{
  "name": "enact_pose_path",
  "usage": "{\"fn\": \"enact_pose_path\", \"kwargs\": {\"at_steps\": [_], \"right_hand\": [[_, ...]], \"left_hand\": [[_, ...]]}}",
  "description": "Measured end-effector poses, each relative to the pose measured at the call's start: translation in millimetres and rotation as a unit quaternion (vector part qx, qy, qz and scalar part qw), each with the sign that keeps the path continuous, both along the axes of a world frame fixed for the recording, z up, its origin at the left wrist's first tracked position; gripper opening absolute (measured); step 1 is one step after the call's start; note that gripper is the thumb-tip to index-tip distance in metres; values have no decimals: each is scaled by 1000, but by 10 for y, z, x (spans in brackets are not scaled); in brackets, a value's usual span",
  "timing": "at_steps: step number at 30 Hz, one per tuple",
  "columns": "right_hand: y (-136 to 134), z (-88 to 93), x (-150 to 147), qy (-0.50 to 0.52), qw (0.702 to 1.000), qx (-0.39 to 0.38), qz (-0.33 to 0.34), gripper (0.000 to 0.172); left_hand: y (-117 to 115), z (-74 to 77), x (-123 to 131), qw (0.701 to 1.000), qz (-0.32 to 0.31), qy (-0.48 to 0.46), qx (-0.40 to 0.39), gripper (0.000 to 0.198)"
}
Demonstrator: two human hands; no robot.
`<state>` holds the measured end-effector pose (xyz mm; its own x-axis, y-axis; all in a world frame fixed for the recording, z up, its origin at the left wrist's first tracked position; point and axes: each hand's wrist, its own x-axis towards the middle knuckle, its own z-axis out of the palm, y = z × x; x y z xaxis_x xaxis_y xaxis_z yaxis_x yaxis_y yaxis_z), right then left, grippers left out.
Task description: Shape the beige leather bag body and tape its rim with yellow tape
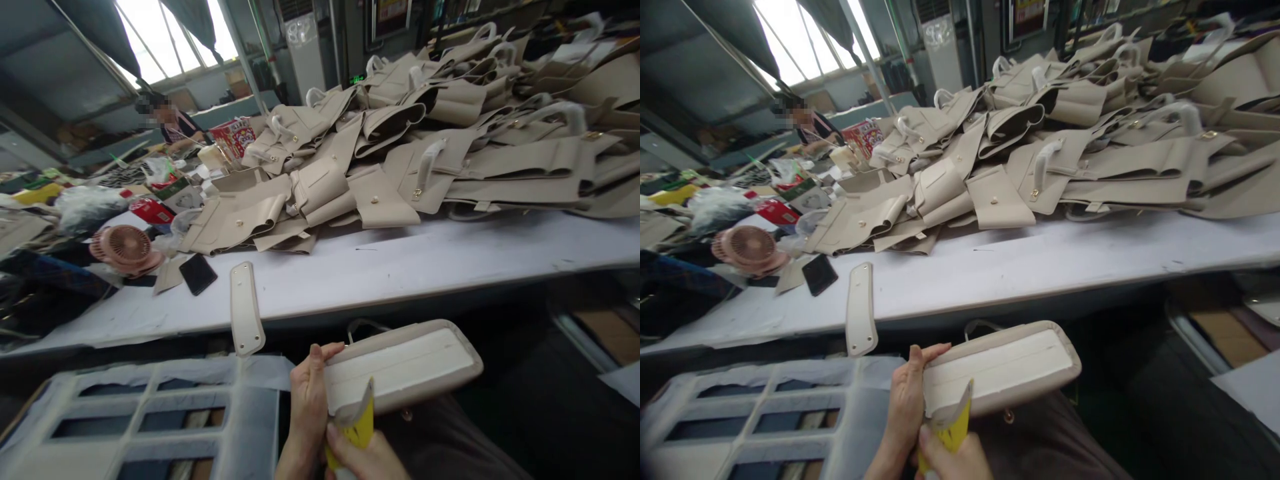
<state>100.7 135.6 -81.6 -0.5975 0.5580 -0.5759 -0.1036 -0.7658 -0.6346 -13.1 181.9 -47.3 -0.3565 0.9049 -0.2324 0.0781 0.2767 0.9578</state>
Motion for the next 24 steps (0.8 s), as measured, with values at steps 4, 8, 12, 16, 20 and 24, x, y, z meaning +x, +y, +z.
{"fn": "enact_pose_path", "kwargs": {"at_steps": [4,8,12,16,20,24], "right_hand": [[72,-27,53,29,999,19,42,79],[109,-65,77,37,998,23,49,77],[136,-124,84,57,997,21,42,76],[177,-153,92,65,996,10,56,77],[186,-80,199,54,996,4,63,80],[109,88,408,36,996,10,77,80]], "left_hand": [[-2,18,28,1000,11,15,-6,60],[2,25,62,998,24,58,-19,58],[19,16,85,991,22,128,-40,58],[70,28,113,969,13,241,-55,60],[132,67,186,940,14,335,-59,51],[201,126,308,920,39,386,-65,38]]}}
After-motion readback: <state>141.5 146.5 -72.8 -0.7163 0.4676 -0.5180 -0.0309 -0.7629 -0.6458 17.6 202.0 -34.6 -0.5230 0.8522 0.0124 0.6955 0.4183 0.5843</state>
